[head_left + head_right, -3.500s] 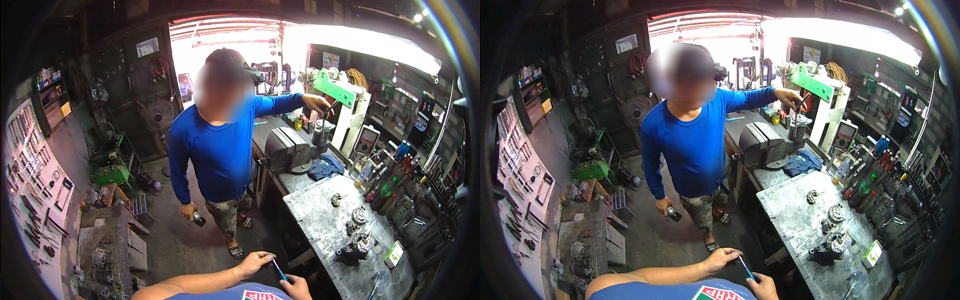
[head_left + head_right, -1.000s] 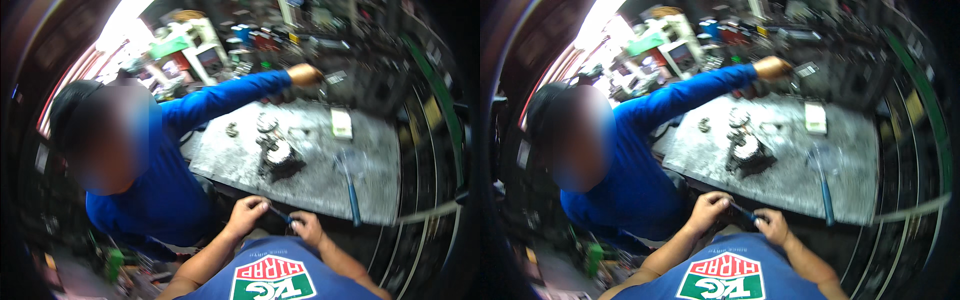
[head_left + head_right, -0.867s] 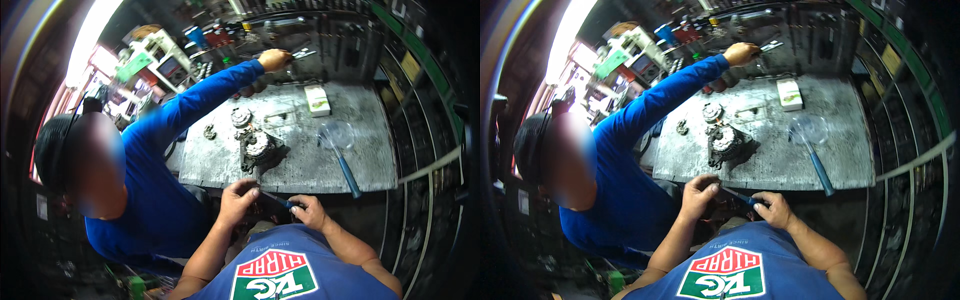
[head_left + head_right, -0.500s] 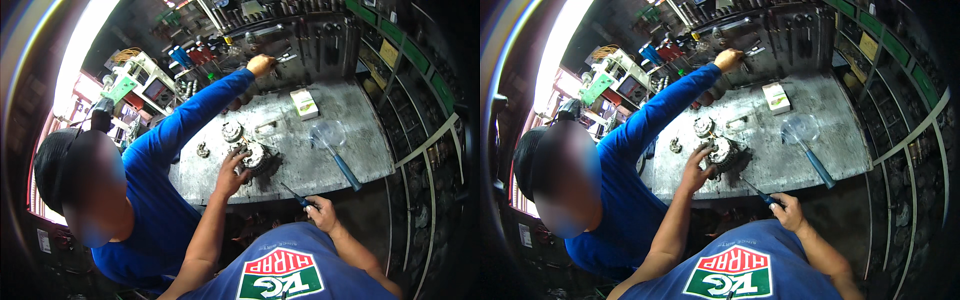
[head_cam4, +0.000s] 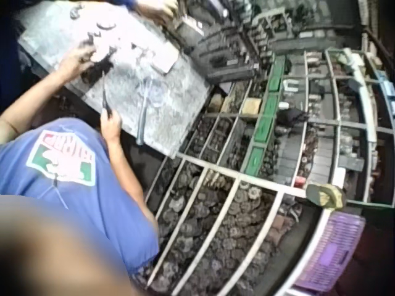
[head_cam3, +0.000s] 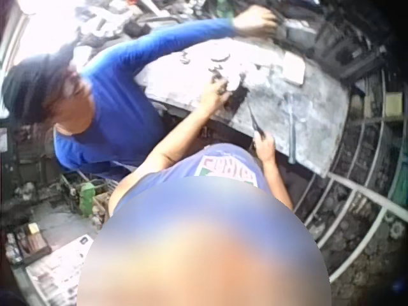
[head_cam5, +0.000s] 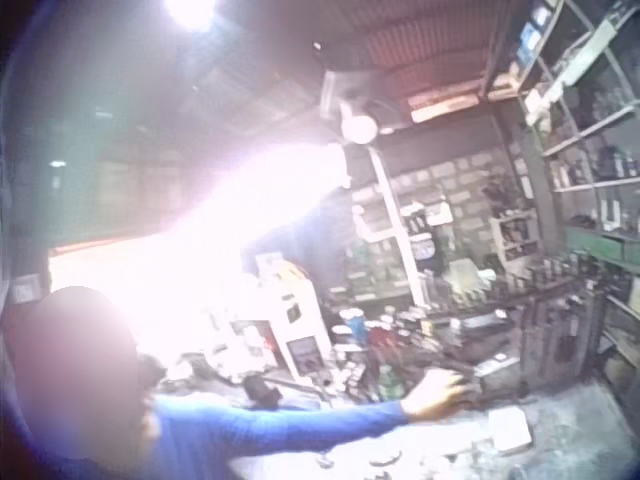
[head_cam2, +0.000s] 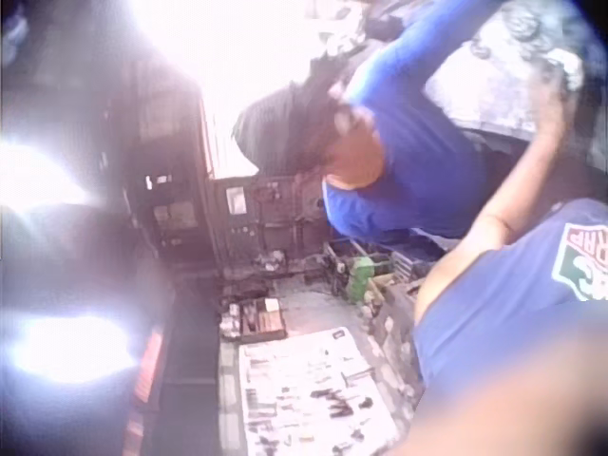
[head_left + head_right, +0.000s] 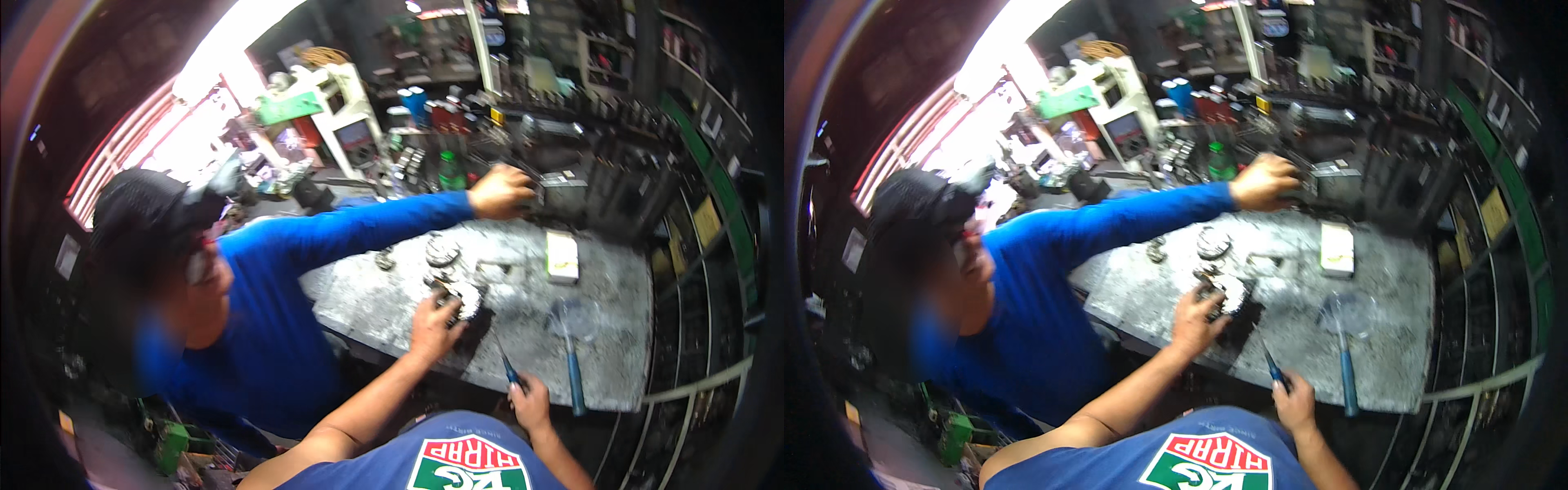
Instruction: The person walks to a workbench and unpacks a small box containing mechanical parts. They use a screwdriver to disassemble and reassemble a cylindrical component, handling several small metal pieces on the table.
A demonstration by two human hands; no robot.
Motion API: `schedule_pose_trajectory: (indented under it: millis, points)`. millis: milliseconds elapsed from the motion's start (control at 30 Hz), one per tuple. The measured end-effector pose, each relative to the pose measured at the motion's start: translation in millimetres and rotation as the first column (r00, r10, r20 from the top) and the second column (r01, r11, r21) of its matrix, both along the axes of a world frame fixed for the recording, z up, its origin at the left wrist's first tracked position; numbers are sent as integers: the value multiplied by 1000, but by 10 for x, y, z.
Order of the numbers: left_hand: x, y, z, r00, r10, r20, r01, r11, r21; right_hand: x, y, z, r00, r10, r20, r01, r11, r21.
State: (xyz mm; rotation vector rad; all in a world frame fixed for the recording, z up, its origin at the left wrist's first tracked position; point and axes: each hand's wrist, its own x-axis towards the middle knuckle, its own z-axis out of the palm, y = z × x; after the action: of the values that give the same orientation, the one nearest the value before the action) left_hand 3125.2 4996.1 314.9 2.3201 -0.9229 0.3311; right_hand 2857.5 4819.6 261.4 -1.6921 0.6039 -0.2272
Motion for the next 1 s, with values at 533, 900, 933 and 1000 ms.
schedule_pose_trajectory:
  millis: [533, 900, 933, 1000]
  points:
    - [225, -301, 87, 993, 43, -107, -5, 941, 339, 624, -571, 396, 976, 198, 89, -167, 947, -274]
    - [202, -296, 89, 996, 35, -83, -10, 959, 284, 681, -385, 537, 990, 135, 40, -121, 960, -254]
    - [194, -299, 93, 996, 42, -84, -17, 961, 276, 682, -363, 546, 991, 124, 47, -108, 959, -264]
    - [185, -305, 98, 995, 51, -80, -28, 963, 267, 693, -322, 563, 993, 107, 59, -87, 956, -279]
